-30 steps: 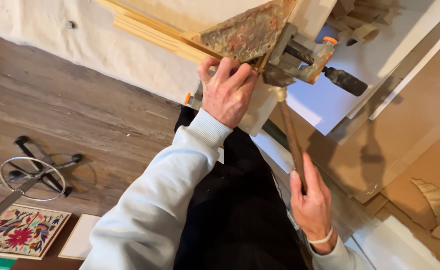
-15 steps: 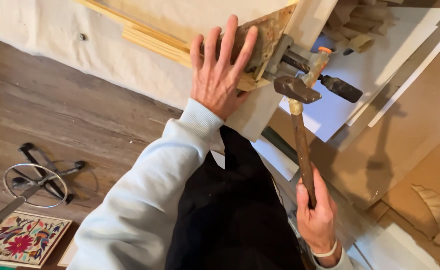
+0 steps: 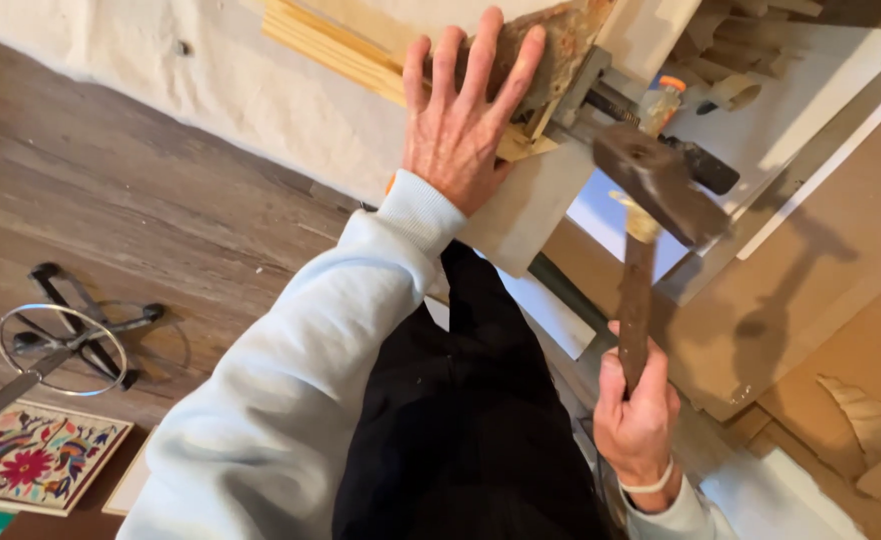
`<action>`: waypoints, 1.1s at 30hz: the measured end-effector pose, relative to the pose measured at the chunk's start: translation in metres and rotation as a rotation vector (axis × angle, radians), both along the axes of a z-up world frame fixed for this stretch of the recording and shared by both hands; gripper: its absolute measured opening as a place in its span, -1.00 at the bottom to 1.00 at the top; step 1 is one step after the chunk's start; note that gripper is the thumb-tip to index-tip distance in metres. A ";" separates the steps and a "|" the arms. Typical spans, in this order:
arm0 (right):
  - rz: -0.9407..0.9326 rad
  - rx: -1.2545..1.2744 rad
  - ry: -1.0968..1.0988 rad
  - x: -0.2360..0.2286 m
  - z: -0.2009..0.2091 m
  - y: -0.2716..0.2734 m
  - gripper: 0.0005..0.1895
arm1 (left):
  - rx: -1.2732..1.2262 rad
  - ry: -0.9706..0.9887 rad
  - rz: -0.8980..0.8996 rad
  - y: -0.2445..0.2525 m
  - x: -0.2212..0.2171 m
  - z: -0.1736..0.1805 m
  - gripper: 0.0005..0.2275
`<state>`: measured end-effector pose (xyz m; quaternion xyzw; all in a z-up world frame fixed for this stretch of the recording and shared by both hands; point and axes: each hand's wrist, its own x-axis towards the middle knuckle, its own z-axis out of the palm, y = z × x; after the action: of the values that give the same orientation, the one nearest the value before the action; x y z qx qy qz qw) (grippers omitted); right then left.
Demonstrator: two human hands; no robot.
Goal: The person clamps a wooden picture frame corner in a corner clamp on the work table, tightening the clamp screw by hand, tapping the frame joint with a hammer, and repositioning the frame and clamp to secure the mitered corner.
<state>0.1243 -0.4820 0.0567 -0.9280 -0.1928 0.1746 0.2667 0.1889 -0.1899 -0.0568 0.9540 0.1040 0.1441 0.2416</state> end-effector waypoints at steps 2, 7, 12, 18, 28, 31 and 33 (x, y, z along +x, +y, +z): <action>-0.226 -0.048 0.068 -0.006 -0.007 -0.010 -0.65 | -0.020 0.008 -0.017 -0.003 -0.002 -0.001 0.07; -0.017 -0.022 0.028 0.002 -0.018 -0.006 -0.61 | 0.009 0.014 0.001 -0.005 0.001 -0.006 0.06; -0.252 0.181 0.007 -0.019 -0.038 -0.048 -0.73 | 0.006 0.001 0.002 -0.005 0.001 -0.003 0.06; 0.003 -0.118 0.031 -0.002 -0.031 -0.021 -0.62 | -0.005 0.021 0.011 -0.004 -0.001 -0.005 0.04; -0.084 -0.067 0.000 -0.006 -0.031 -0.017 -0.59 | 0.018 0.039 0.012 -0.009 -0.005 -0.004 0.02; -0.251 0.195 0.070 -0.013 -0.041 -0.038 -0.61 | 0.046 0.025 0.017 -0.004 0.002 -0.010 0.02; -0.288 0.525 0.035 -0.018 -0.043 -0.046 -0.69 | 0.033 0.012 0.016 -0.007 0.002 -0.010 0.02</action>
<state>0.1065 -0.5285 0.0134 -0.8421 -0.0932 0.0950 0.5226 0.1906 -0.1967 -0.0666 0.9578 0.1107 0.1420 0.2240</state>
